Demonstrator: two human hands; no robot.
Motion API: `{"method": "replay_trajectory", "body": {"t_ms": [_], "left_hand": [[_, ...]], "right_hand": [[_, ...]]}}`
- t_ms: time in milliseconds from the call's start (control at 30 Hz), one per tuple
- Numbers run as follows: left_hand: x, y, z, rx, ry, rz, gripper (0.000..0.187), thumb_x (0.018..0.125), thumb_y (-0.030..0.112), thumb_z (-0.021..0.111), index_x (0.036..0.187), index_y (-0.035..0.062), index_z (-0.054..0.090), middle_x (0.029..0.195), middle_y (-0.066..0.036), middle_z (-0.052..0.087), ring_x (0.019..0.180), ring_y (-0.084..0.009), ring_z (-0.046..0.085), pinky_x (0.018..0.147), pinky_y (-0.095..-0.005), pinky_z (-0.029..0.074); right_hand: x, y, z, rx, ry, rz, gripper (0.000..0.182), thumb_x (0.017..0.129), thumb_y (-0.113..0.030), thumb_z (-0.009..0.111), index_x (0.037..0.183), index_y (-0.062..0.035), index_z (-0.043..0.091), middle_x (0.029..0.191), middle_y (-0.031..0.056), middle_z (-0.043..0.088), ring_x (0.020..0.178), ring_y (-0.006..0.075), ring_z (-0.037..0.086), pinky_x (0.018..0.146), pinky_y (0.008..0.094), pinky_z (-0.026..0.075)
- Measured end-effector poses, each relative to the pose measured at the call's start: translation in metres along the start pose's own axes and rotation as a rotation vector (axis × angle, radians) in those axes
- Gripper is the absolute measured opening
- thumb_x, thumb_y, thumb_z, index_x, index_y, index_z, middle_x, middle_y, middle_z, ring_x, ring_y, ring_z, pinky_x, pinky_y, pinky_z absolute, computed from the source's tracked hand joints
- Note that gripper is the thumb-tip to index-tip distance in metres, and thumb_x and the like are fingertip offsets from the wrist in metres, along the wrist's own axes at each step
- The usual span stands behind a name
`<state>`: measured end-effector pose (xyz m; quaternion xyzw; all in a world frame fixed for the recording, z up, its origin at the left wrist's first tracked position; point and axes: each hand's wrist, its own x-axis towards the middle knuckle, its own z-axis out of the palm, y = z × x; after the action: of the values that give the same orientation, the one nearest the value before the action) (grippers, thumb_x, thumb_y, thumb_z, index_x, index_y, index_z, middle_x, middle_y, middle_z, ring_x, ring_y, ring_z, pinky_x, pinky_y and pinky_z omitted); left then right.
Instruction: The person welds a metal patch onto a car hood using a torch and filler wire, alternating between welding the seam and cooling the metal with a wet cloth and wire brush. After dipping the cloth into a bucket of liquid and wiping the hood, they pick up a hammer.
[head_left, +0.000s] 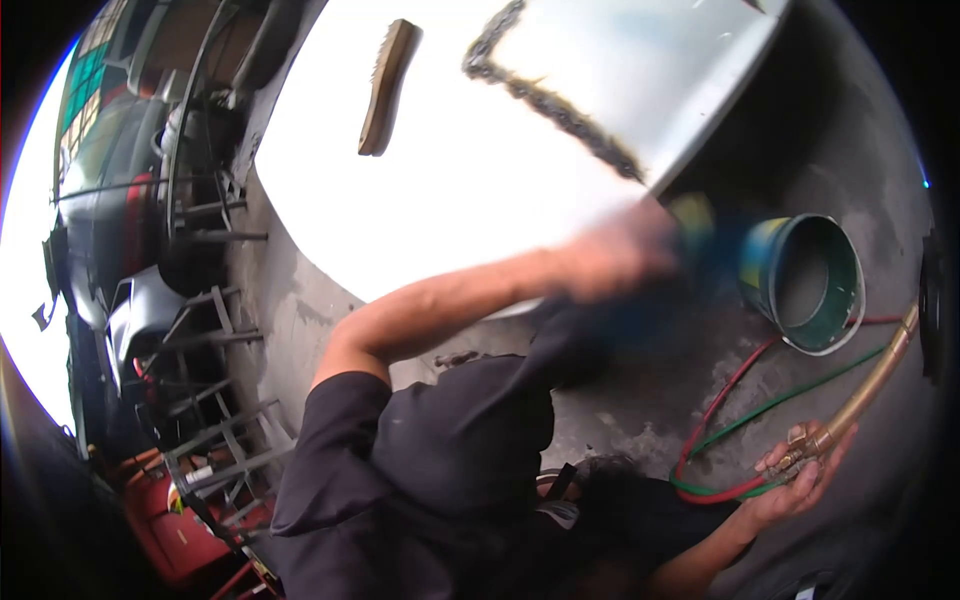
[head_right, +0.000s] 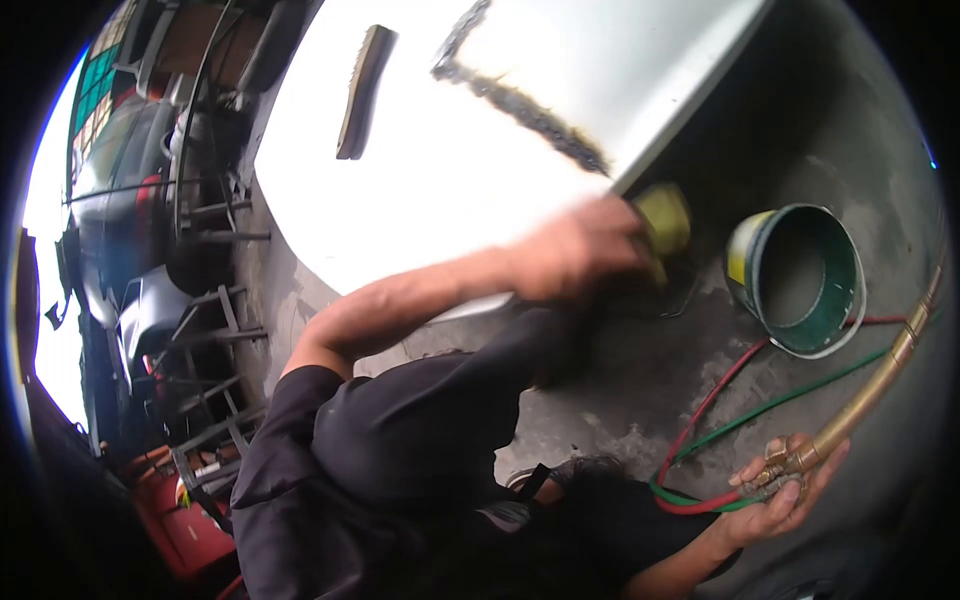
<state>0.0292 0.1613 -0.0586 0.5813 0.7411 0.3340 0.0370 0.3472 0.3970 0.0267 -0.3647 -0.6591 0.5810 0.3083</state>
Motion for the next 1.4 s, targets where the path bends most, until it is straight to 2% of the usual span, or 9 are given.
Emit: {"method": "replay_trajectory", "body": {"t_ms": [100, 267, 467, 533, 600, 900, 1067, 1167, 1400], "left_hand": [[0.001, 0.061, -0.009, -0.143, -0.322, 0.127, 0.05, 0.07, 0.014, 0.078, 0.12, 0.0101, 0.07, 0.128, -0.018, 0.059, 0.121, -0.0352, 0.055, 0.1, -0.0463, 0.046], [-0.015, 0.03, -0.029, -0.012, 0.02, -0.029, 0.044, 0.073, -0.001, 0.074, 0.116, 0.0102, 0.074, 0.125, -0.02, 0.061, 0.109, -0.037, 0.059, 0.088, -0.0474, 0.052], [-0.033, -0.026, -0.052, 0.294, 0.232, -0.408, 0.089, 0.09, 0.012, 0.081, 0.165, 0.0168, 0.034, 0.163, -0.03, 0.031, 0.148, -0.0495, 0.036, 0.117, -0.0539, 0.044], [-0.052, -0.059, -0.074, 0.432, 0.131, -0.624, 0.082, 0.107, 0.051, 0.052, 0.17, 0.0115, 0.019, 0.175, -0.025, 0.01, 0.161, -0.0443, 0.01, 0.13, -0.0558, 0.014], [-0.084, -0.097, -0.094, 0.637, -0.067, -0.773, 0.076, 0.11, 0.056, 0.035, 0.169, 0.0104, 0.019, 0.177, -0.018, 0.009, 0.164, -0.0353, 0.003, 0.132, -0.0524, 0.001], [-0.207, -0.148, -0.17, 0.608, 0.158, -1.011, 0.084, 0.109, 0.066, 0.018, 0.168, 0.0063, 0.022, 0.176, -0.013, 0.017, 0.164, -0.0339, 0.01, 0.132, -0.0458, 0.007], [-0.21, -0.136, -0.164, 0.576, 0.327, -1.224, 0.079, 0.111, 0.056, 0.029, 0.164, -0.0027, 0.028, 0.172, -0.029, 0.018, 0.162, -0.0432, 0.012, 0.13, -0.054, 0.007], [-0.19, -0.106, -0.13, 0.572, 0.246, -1.135, 0.082, 0.11, 0.053, 0.033, 0.163, -0.0081, 0.024, 0.167, -0.042, 0.011, 0.159, -0.0526, 0.007, 0.128, -0.0611, 0.005], [-0.089, -0.012, -0.061, 0.283, 0.112, -0.558, 0.069, 0.105, 0.031, 0.059, 0.163, 0.0036, 0.034, 0.17, -0.03, 0.022, 0.158, -0.0496, 0.021, 0.126, -0.062, 0.021]], "right_hand": [[0.002, 0.0, -0.004, 0.013, -0.025, -0.004, 0.075, 0.1, -0.029, 0.042, 0.164, 0.0066, 0.024, 0.109, 0.0255, 0.062, 0.061, 0.0167, 0.056, 0.046, 0.0236, 0.047], [-0.001, 0.008, -0.011, -0.012, 0.01, 0.018, 0.077, 0.101, -0.031, 0.042, 0.163, 0.0089, 0.022, 0.112, 0.0279, 0.061, 0.059, 0.0165, 0.054, 0.045, 0.0246, 0.045], [-0.004, 0.023, -0.03, -0.05, 0.017, 0.092, 0.078, 0.103, -0.037, 0.041, 0.162, 0.0112, 0.023, 0.121, 0.0333, 0.06, 0.062, 0.0173, 0.058, 0.042, 0.0204, 0.042], [-0.004, 0.027, -0.036, -0.085, 0.02, 0.046, 0.079, 0.103, -0.039, 0.04, 0.161, 0.0112, 0.024, 0.123, 0.0344, 0.059, 0.062, 0.016, 0.058, 0.042, 0.0198, 0.042], [-0.003, 0.038, -0.052, -0.003, -0.037, 0.06, 0.077, 0.103, -0.04, 0.043, 0.161, 0.0091, 0.03, 0.127, 0.0306, 0.06, 0.069, 0.0174, 0.058, 0.049, 0.0238, 0.043], [-0.003, 0.022, -0.029, -0.051, 0.0, 0.019, 0.072, 0.104, -0.033, 0.041, 0.161, 0.0093, 0.03, 0.124, 0.031, 0.059, 0.062, 0.0168, 0.055, 0.045, 0.0212, 0.041], [-0.004, 0.014, -0.024, -0.064, 0.027, 0.011, 0.077, 0.101, -0.035, 0.043, 0.162, 0.0101, 0.026, 0.113, 0.0284, 0.061, 0.059, 0.0158, 0.057, 0.044, 0.0213, 0.045], [-0.005, 0.014, -0.024, -0.011, 0.027, 0.042, 0.076, 0.1, -0.03, 0.043, 0.163, 0.0085, 0.026, 0.112, 0.0232, 0.061, 0.06, 0.016, 0.058, 0.044, 0.0222, 0.047], [0.004, -0.003, -0.008, 0.21, -0.032, 0.028, 0.077, 0.096, -0.026, 0.053, 0.163, 0.0044, 0.03, 0.103, 0.0153, 0.06, 0.06, 0.0139, 0.061, 0.045, 0.0244, 0.052]]}}
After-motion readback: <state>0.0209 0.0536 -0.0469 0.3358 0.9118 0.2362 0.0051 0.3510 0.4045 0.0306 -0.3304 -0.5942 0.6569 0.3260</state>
